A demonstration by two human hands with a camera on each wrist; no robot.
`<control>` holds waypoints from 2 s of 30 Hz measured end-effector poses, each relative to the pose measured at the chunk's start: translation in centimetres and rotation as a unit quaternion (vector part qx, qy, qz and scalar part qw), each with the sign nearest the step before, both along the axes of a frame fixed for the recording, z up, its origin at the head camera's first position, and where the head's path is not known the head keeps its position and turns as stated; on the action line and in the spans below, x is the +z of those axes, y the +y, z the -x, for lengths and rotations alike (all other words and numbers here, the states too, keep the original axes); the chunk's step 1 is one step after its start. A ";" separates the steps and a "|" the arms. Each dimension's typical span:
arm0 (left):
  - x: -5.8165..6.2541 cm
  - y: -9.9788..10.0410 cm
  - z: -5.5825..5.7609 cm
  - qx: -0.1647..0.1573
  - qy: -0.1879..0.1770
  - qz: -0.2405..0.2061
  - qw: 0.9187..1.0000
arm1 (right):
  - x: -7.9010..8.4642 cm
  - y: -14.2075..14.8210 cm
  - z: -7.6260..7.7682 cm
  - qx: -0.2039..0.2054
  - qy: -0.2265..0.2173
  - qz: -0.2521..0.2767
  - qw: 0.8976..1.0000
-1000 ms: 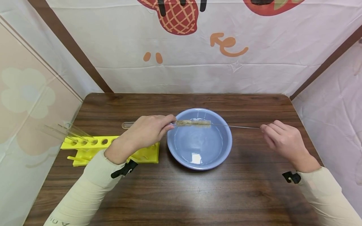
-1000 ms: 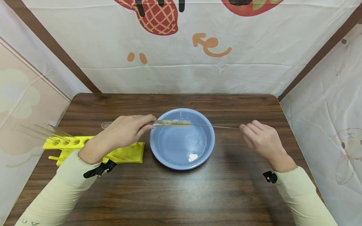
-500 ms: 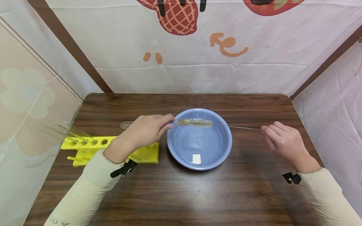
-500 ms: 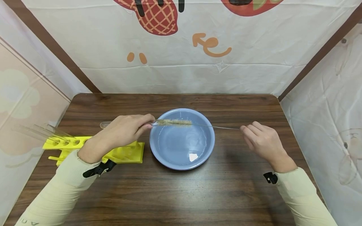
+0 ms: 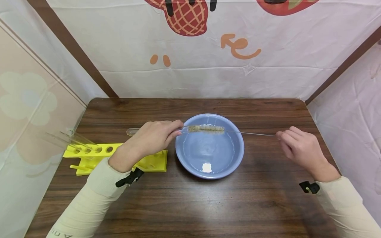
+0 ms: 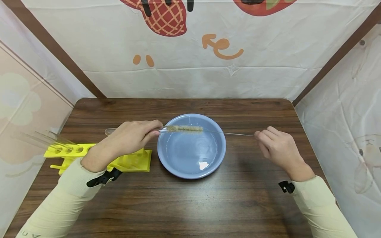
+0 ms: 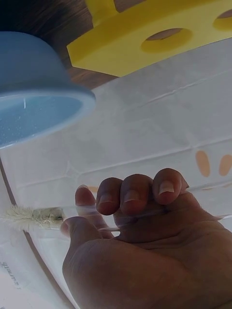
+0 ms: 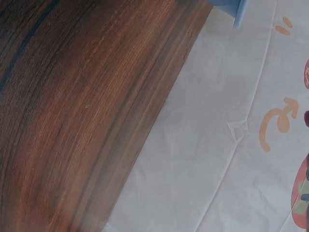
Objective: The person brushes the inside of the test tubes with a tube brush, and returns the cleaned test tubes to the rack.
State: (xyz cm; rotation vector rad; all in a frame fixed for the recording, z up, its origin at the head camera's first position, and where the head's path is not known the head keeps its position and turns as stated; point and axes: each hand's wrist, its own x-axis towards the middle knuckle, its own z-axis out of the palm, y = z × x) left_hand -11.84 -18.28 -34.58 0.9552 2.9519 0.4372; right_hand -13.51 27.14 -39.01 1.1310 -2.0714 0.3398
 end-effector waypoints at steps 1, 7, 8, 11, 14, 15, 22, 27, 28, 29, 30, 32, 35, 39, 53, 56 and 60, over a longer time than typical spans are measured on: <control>0.0 0.0 0.0 -0.001 0.002 0.000 1.000 | 0.0 0.0 0.0 0.000 -0.006 -0.002 1.000; -0.1 0.0 0.0 -0.004 0.004 0.002 1.000 | 0.2 0.3 0.2 -0.003 -0.045 -0.015 0.999; -0.1 0.0 0.0 -0.003 0.004 0.001 1.000 | 0.2 0.4 0.2 -0.005 -0.052 -0.016 0.999; 0.0 0.1 -0.1 -0.004 0.006 0.000 1.000 | 0.1 0.5 0.3 -0.007 -0.075 -0.015 0.997; 0.0 0.1 -0.1 -0.006 0.009 0.001 1.000 | 0.2 0.8 0.3 -0.009 -0.105 -0.018 0.994; 0.1 0.0 -0.1 -0.006 0.008 0.002 1.000 | 0.2 0.9 0.4 -0.008 -0.115 -0.018 0.993; 0.1 0.0 -0.1 -0.008 0.007 0.005 1.000 | 1.0 1.5 0.2 0.001 -0.201 -0.035 0.979; 0.1 0.1 0.0 -0.009 0.003 0.002 1.000 | 1.5 1.6 -0.1 -0.010 -0.254 -0.043 0.966; 0.1 0.1 0.0 -0.009 0.004 0.001 1.000 | 1.5 1.7 -0.1 -0.012 -0.261 -0.043 0.964; 0.1 0.1 -0.1 -0.008 0.004 0.001 1.000 | 1.6 1.7 -0.1 -0.014 -0.268 -0.043 0.962; 0.1 0.1 -0.1 -0.008 0.003 0.000 1.000 | 1.6 1.7 -0.1 -0.014 -0.275 -0.041 0.961; 0.1 0.0 -0.1 -0.007 0.004 0.000 1.000 | 1.7 1.7 -0.2 -0.012 -0.287 -0.035 0.957; 0.2 0.0 -0.1 -0.007 0.005 0.000 1.000 | 1.7 1.8 -0.3 -0.002 -0.310 -0.026 0.950; 0.1 0.0 -0.1 -0.007 0.005 0.001 1.000 | 1.8 2.0 -0.4 0.011 -0.352 -0.018 0.936; -0.1 0.1 0.1 -0.009 0.002 0.005 1.000 | 1.1 3.0 0.2 0.145 -0.548 0.032 0.823; -0.2 0.2 0.1 -0.010 0.000 0.006 1.000 | 1.0 3.4 0.5 0.176 -0.594 0.043 0.783; -0.2 0.3 0.1 -0.010 0.000 0.008 1.000 | 0.9 3.8 1.0 0.205 -0.621 0.048 0.755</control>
